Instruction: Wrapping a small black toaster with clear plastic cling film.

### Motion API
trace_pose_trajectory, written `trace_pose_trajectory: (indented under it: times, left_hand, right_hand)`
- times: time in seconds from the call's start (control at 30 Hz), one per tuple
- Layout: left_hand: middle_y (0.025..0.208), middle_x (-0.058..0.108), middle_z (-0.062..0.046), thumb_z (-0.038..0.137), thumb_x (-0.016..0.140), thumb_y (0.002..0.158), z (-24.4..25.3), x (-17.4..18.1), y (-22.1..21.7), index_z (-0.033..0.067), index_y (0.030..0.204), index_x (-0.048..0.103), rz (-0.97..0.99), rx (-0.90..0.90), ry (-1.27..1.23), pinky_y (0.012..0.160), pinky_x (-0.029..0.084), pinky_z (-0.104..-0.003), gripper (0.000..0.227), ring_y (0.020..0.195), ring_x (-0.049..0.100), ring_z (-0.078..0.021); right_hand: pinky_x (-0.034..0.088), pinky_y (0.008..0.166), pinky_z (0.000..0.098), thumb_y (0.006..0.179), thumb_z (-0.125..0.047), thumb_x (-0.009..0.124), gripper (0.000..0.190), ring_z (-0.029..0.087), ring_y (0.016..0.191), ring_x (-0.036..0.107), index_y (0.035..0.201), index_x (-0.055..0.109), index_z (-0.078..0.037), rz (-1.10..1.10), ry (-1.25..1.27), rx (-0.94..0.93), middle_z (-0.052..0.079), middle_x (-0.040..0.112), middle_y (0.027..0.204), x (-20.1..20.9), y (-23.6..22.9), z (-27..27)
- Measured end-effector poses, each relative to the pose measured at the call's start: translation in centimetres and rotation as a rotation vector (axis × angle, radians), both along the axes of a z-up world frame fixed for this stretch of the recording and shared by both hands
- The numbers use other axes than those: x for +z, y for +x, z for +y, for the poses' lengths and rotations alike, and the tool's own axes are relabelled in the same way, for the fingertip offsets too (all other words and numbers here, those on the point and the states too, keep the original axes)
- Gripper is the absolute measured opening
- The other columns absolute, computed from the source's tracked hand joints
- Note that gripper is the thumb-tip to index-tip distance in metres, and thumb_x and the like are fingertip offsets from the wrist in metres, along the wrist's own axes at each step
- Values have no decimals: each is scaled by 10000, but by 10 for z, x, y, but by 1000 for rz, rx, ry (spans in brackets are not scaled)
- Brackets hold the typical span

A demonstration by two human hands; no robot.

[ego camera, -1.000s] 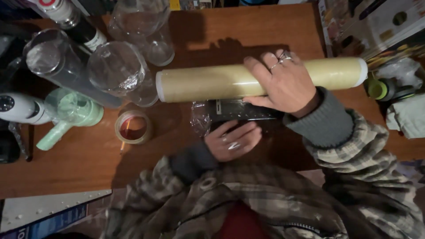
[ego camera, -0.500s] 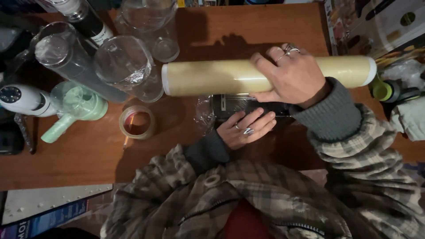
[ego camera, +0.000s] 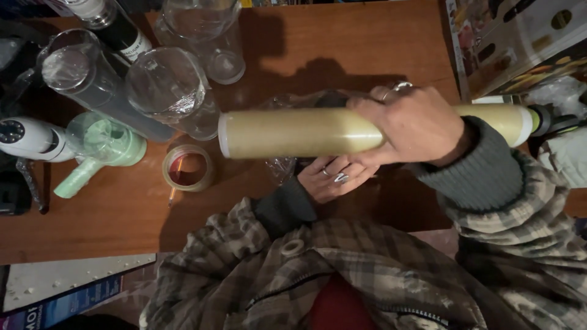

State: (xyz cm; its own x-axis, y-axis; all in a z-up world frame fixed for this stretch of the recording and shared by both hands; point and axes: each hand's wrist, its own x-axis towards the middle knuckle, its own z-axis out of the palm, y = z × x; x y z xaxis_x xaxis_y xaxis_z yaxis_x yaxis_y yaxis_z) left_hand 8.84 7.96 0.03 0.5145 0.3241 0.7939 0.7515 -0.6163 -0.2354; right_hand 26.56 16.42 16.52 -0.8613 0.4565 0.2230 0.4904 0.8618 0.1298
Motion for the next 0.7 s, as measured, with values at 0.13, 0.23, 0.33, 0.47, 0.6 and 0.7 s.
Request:
trace_pose_trajectory:
  times: [0.13, 0.23, 0.33, 0.47, 0.6, 0.7]
  left_hand:
    - [1242, 631, 78, 383, 772, 983, 1, -11, 1, 237, 1261, 747, -37, -20, 27, 931, 454, -280, 315, 1146, 542, -152]
    - [1352, 594, 63, 398, 756, 1001, 3, -34, 0, 232, 1301, 733, 1, -22, 47, 1034, 412, -324, 343, 1249, 511, -164]
    - [1418, 578, 17, 298, 742, 995, 4, -33, -8, 182, 1334, 704, 56, -78, 69, 1106, 408, -365, 361, 1304, 520, -167]
    - [1339, 608, 44, 220, 807, 958, 3, 5, -16, 187, 1253, 718, 17, -158, 146, 1012, 499, -325, 310, 1213, 591, -135]
    - [1263, 647, 166, 294, 797, 945, -6, 24, -25, 291, 1149, 756, -26, -55, 243, 922, 448, -253, 208, 1187, 565, -42]
    - [1232, 637, 130, 240, 784, 929, -10, 37, -36, 280, 1131, 774, -13, -50, 245, 859, 431, -244, 206, 1094, 586, -44]
  right_hand:
    - [543, 380, 358, 744, -677, 765, 840, 268, 437, 659, 1276, 652, -37, -70, -129, -54, 148, 742, 868, 5, 2, -7]
    - [544, 399, 372, 725, -645, 770, 833, 297, 451, 681, 1286, 664, -39, -79, -166, -76, 154, 742, 774, 8, 2, -9]
    - [540, 411, 399, 719, -622, 766, 799, 325, 449, 681, 1287, 664, -69, -96, -198, -108, 148, 718, 652, 6, 1, -9]
    - [550, 505, 461, 636, -578, 771, 788, 398, 676, 703, 1271, 657, -125, -43, -191, -138, 119, 745, 1006, 13, -3, -16]
    - [609, 462, 428, 737, -695, 744, 918, 357, 554, 708, 1372, 570, -55, -96, -176, -153, 241, 697, 1133, 0, 0, -19]
    - [595, 643, 406, 722, -654, 771, 947, 348, 771, 720, 1424, 554, -56, -15, -31, -171, 140, 654, 1179, -2, 0, -33]
